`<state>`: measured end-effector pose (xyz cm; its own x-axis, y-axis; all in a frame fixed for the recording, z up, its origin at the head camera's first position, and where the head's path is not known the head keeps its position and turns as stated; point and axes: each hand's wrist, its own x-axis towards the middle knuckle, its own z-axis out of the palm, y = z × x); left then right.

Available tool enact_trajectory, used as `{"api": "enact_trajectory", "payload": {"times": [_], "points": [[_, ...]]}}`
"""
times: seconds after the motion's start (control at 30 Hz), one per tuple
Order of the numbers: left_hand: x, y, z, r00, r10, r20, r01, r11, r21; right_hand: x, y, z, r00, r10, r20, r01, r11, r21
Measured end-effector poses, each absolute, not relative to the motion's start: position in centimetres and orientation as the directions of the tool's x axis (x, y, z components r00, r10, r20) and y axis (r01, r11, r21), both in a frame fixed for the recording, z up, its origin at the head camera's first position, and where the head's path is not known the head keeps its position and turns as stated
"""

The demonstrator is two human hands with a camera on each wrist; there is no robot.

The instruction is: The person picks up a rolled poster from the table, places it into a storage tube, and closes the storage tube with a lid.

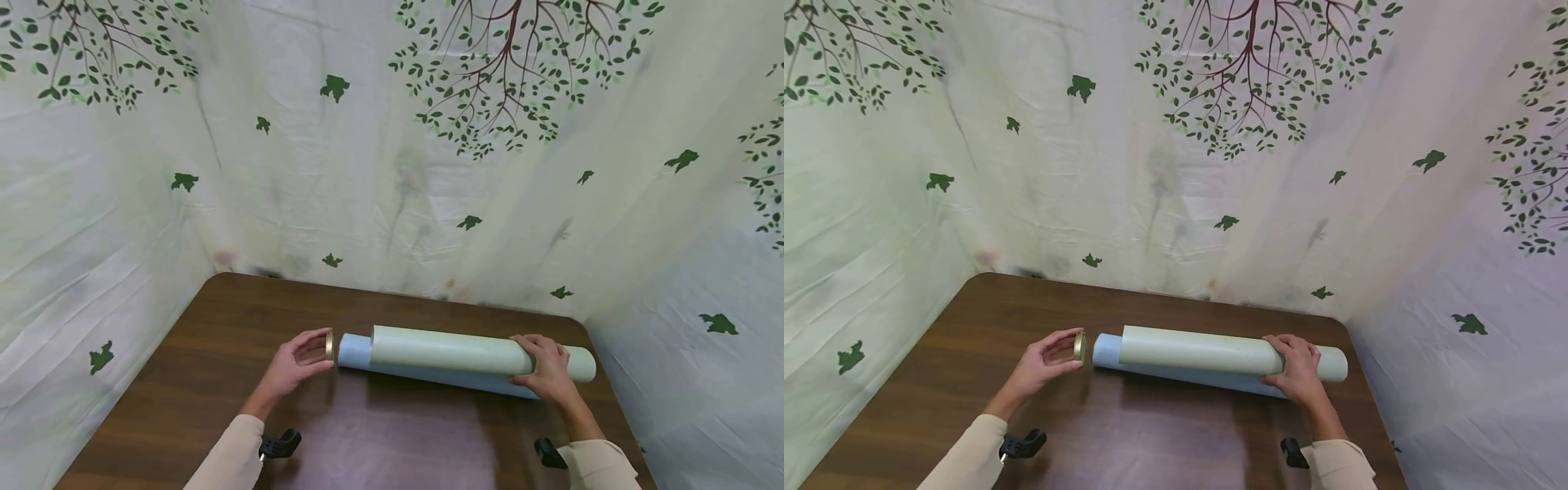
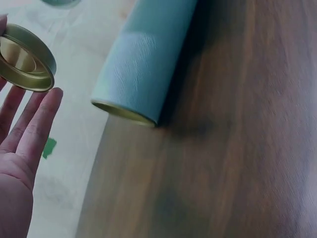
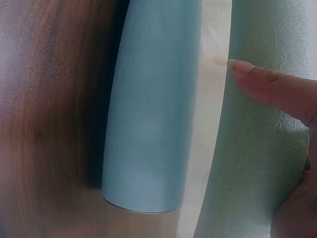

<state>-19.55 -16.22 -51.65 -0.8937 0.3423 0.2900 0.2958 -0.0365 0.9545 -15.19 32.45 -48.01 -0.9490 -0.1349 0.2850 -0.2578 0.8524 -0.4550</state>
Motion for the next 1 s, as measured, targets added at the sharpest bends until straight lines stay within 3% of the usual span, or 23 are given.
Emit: {"api": "enact_trajectory", "payload": {"times": [0.3,1.0], "points": [[-19.7,-14.6,-50.2,-0.861,0.405,0.307,0.300,-0.081,0.950,-15.3,32.1,-47.9,-0.949,-0.132,0.285,-0.256,0.850,-0.460],[-19.6,-12.5,-49.5,-0.853,0.438,0.284,0.268,-0.099,0.958,-15.2,30.9,-48.3,-0.944,-0.136,0.301,-0.271,0.840,-0.471]]}}
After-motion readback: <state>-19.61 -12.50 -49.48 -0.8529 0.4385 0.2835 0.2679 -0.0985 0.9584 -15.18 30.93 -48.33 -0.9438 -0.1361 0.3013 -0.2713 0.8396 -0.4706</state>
